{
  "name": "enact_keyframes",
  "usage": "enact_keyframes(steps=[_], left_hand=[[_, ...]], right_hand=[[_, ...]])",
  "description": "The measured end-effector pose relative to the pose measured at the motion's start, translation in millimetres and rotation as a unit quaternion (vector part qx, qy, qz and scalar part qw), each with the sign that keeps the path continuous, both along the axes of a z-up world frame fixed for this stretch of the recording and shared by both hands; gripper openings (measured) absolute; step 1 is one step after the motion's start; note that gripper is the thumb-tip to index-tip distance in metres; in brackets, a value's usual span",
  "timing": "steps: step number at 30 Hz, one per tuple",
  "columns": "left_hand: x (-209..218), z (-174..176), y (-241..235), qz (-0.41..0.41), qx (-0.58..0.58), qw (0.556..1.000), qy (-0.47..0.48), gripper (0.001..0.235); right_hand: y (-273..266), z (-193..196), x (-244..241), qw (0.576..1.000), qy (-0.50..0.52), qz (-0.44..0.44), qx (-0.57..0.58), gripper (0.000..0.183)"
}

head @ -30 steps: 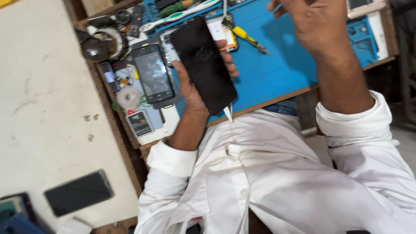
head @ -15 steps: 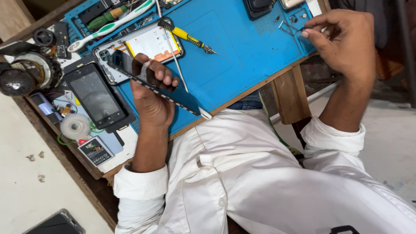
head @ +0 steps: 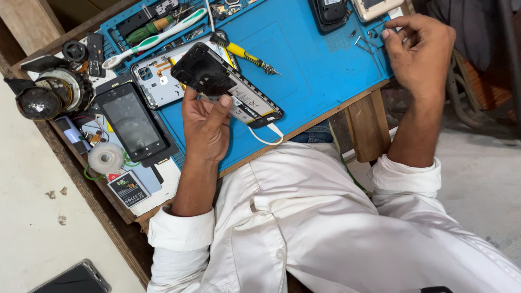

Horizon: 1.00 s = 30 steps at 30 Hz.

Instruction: The person uses a screwdriver to remove screws from a disassembled smartphone, then handles a screen protector package and applies a black protective film to the phone's screen. The person also manipulates the phone's back cover and internal components.

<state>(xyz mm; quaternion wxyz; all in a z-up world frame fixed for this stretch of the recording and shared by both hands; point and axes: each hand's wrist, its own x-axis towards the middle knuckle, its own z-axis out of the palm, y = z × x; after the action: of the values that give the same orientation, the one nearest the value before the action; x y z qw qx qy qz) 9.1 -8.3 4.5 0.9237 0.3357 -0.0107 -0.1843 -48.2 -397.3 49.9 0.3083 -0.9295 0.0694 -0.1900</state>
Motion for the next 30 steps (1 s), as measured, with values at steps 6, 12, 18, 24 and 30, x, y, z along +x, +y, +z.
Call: enact_keyframes(steps=[6,12,18,24,30], left_hand=[[0.6,0.2,0.4,0.027,0.009,1.0,0.007,0.043],[2.6,-4.0,-1.7,0.024,-0.037,0.998,0.034,0.044],[0.3,-11.7,-1.5,0.0,-0.035,0.999,0.004,0.049],[-0.2,-7.4,-2.7,-0.001,-0.036,0.999,-0.024,0.051],[1.6,-13.6,-3.3,-0.004,-0.02,0.999,-0.028,0.042]], right_hand=[[5.6,-6.6,6.3,0.996,-0.038,0.002,-0.076,0.021],[17.5,6.3,9.9,0.984,-0.053,0.033,-0.166,0.019],[9.2,-4.7,7.7,0.987,-0.039,0.044,-0.149,0.018],[-1.7,-18.1,3.0,0.99,-0.044,0.036,-0.131,0.015],[28.2,-5.6,12.4,0.992,-0.075,0.093,-0.049,0.011]])
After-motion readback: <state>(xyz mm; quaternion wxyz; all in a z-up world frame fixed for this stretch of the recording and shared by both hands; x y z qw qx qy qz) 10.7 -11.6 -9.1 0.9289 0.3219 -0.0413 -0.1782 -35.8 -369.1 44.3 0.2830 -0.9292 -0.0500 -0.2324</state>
